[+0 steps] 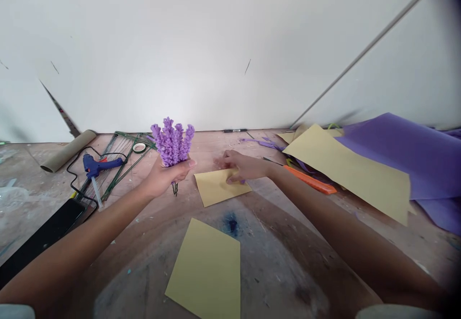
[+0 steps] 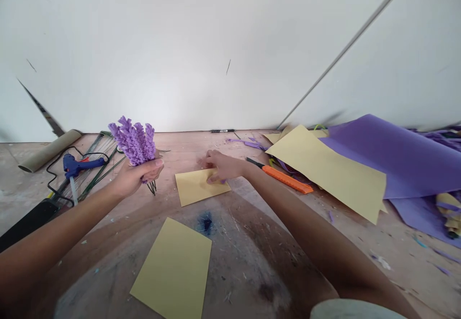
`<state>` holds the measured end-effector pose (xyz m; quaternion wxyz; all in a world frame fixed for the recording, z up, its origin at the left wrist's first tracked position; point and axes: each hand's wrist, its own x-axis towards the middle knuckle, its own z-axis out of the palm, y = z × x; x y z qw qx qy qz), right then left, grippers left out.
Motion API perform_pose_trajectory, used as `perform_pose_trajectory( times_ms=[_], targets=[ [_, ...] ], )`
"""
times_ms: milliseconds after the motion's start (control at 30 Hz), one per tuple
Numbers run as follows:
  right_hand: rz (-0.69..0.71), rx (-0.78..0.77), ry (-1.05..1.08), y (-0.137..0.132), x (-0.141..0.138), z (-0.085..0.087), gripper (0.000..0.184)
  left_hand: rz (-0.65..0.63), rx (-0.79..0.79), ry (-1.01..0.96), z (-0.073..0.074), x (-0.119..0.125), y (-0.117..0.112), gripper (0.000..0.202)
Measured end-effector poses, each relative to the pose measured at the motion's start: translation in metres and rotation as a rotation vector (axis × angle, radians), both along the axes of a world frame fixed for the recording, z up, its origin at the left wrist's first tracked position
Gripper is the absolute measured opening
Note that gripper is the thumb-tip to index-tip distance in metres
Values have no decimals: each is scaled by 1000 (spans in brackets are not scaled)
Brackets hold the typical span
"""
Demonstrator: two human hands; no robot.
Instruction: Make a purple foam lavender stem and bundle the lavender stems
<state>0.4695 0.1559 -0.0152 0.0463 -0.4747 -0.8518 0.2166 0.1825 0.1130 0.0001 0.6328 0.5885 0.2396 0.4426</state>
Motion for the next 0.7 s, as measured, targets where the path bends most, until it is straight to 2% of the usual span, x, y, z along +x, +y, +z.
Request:
perform_pose_trajectory(
  times_ms=[100, 167, 300, 400, 533, 600, 700],
  targets=[
    [-60, -48, 94, -1, 0, -1, 24, 5, -7, 7, 0, 0, -2, 46],
    [-151, 7, 174, -1, 0, 1, 25, 3, -15, 14, 1, 0, -2, 44],
    [-447, 345, 387, 1, -4, 11, 31, 8, -15, 11, 1, 0, -1, 42],
    [-549, 526, 544, -2, -15, 21, 38, 12, 7, 10, 0, 0, 1, 45],
    [-468, 514, 682, -13, -40, 29, 20, -6, 44, 35, 3, 0, 2, 50],
    [-377, 429, 720, -19, -55, 27, 15, -6, 70, 48, 7, -1, 1, 48],
    [-252, 250, 766, -26, -75, 15, 18, 14, 116, 81, 13, -3, -2, 43]
  ],
)
